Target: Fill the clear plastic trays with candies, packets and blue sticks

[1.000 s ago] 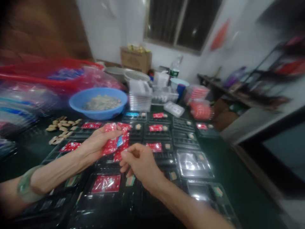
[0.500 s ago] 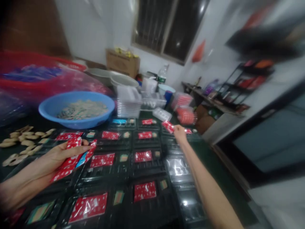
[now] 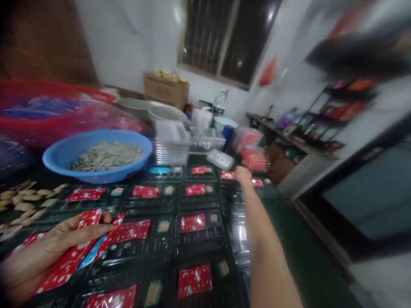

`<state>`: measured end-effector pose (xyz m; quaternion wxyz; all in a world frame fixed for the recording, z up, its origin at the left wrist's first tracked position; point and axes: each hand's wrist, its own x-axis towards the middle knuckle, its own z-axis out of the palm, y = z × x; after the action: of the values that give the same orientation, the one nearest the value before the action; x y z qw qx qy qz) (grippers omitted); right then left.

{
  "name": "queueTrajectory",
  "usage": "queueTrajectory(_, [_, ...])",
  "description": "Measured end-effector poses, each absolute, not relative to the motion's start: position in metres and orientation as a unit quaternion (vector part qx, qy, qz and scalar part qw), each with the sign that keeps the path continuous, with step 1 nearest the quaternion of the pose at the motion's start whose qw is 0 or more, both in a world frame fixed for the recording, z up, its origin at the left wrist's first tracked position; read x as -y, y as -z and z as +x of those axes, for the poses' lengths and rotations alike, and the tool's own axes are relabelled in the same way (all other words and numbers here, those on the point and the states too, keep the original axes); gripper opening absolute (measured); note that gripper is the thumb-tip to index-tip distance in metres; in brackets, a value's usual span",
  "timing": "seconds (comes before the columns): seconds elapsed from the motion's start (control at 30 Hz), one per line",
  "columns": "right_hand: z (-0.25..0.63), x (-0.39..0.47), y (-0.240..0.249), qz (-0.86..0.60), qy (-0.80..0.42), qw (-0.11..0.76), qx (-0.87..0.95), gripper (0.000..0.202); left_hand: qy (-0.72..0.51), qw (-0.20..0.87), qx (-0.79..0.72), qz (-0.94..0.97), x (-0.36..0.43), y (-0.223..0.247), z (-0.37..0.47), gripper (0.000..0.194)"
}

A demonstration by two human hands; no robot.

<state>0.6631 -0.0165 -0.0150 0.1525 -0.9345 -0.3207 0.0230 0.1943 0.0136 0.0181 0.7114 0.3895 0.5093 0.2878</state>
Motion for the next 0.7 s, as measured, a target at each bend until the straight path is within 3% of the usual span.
queueTrajectory(0.2, [0.608, 0.020, 0.002, -0.896, -0.039, 0.241, 0.371, 0.024, -0.233, 0.766, -0.434, 0.413, -0.007, -0.019, 0.202, 0.027])
queueTrajectory(0.37, [0.488, 0.054, -0.010, -0.780, -0.226, 0.319, 0.489, 0.043, -0.251, 0.790, -0.369, 0.421, 0.006, -0.023, 0.217, 0.024])
queueTrajectory(0.47, [0.419, 0.085, -0.018, -0.645, -0.442, 0.375, 0.498, 0.039, -0.258, 0.797, -0.327, 0.437, 0.015, -0.021, 0.223, 0.023])
queueTrajectory(0.7, [0.376, 0.115, -0.021, -0.610, -0.493, 0.436, 0.441, 0.029, -0.184, 0.775, -0.312, 0.518, 0.042, -0.022, 0.224, 0.026])
